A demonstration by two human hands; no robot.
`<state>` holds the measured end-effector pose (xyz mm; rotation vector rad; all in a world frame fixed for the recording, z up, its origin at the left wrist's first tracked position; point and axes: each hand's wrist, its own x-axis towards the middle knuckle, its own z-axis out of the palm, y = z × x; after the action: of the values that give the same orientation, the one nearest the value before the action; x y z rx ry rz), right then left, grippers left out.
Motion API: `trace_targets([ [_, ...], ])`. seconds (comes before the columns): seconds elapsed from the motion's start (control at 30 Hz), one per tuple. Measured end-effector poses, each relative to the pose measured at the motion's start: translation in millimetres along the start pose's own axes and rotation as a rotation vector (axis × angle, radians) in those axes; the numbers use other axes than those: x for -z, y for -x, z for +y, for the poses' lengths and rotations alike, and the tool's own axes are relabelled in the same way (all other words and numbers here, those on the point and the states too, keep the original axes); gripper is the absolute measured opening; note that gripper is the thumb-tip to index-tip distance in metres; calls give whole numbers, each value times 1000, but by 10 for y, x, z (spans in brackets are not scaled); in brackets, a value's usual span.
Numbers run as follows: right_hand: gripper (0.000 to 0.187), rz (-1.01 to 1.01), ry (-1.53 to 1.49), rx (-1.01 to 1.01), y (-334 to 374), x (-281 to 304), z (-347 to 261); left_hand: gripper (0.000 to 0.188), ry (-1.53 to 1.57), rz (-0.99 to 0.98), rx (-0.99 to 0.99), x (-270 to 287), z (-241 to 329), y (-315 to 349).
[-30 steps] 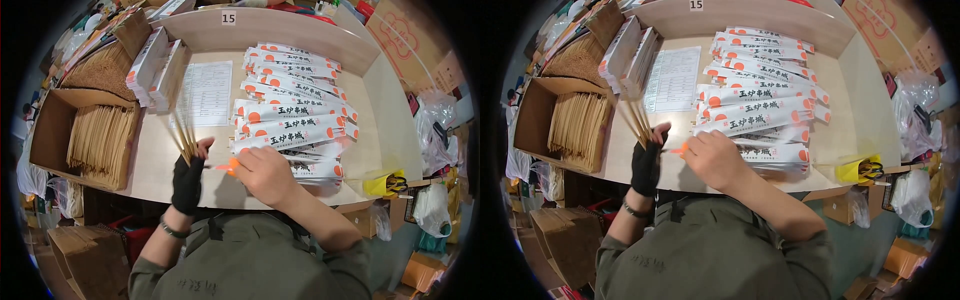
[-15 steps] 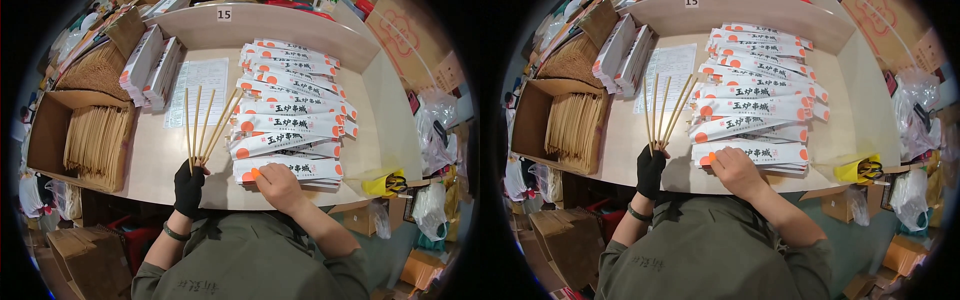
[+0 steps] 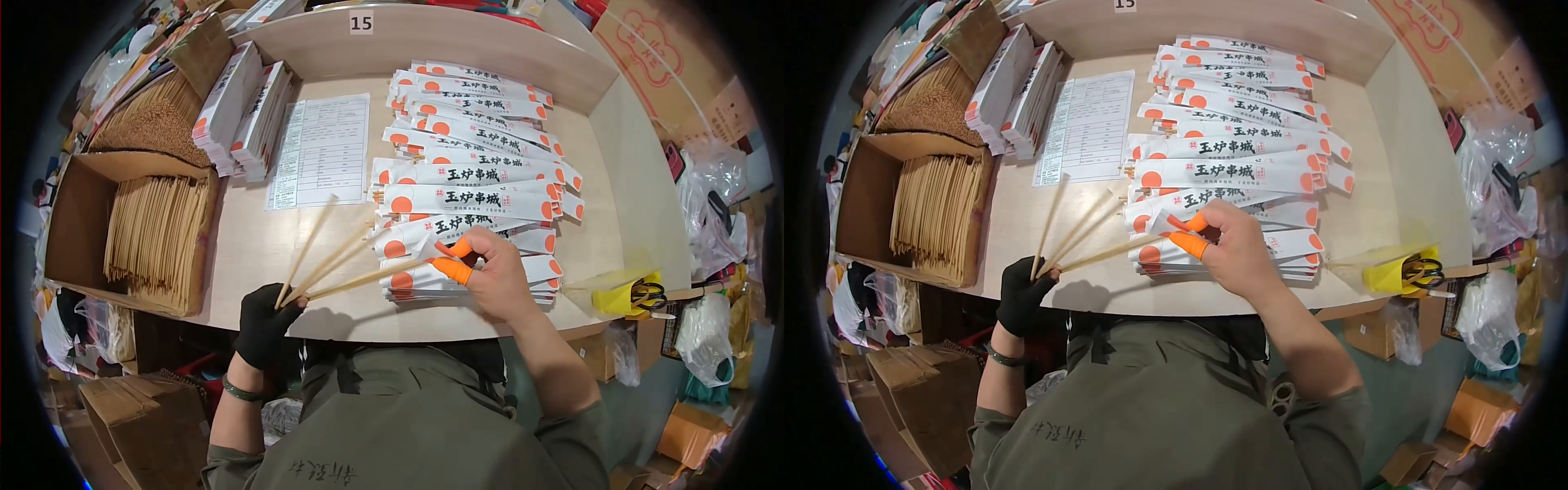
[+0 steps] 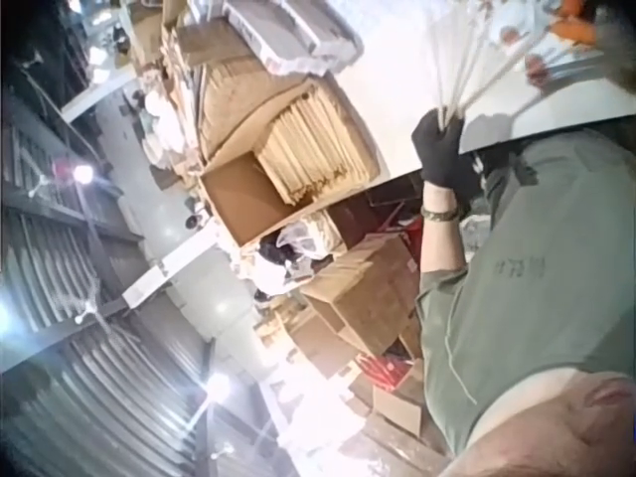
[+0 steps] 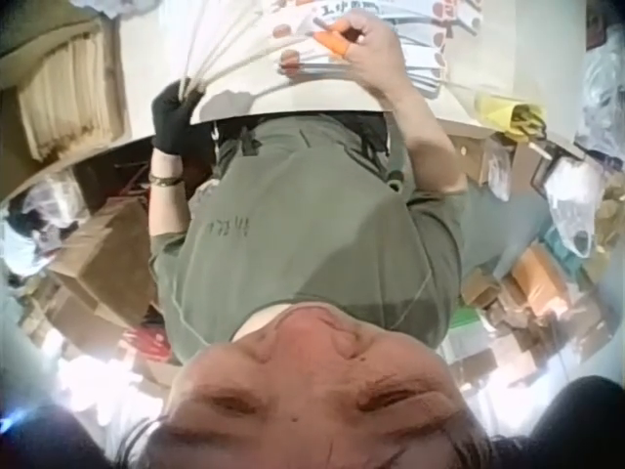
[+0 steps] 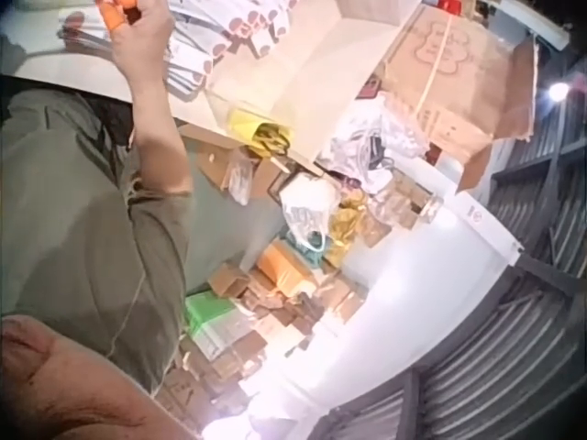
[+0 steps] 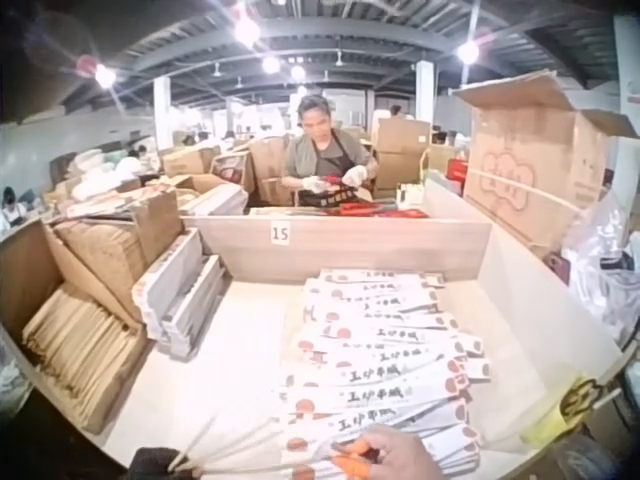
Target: Packaging loose wooden chopsticks into individual paper sleeves and organizing bundles.
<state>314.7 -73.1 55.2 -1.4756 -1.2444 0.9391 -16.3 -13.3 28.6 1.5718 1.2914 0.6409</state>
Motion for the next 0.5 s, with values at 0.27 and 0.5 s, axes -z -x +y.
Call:
trace_targets([
  [0.27, 12, -58, 147, 105, 29, 32, -35, 11, 45, -57, -9, 202, 35, -15],
  [0.5, 18, -148, 688, 663, 16, -96, -23, 22, -91, -208, -306, 122, 253, -164],
])
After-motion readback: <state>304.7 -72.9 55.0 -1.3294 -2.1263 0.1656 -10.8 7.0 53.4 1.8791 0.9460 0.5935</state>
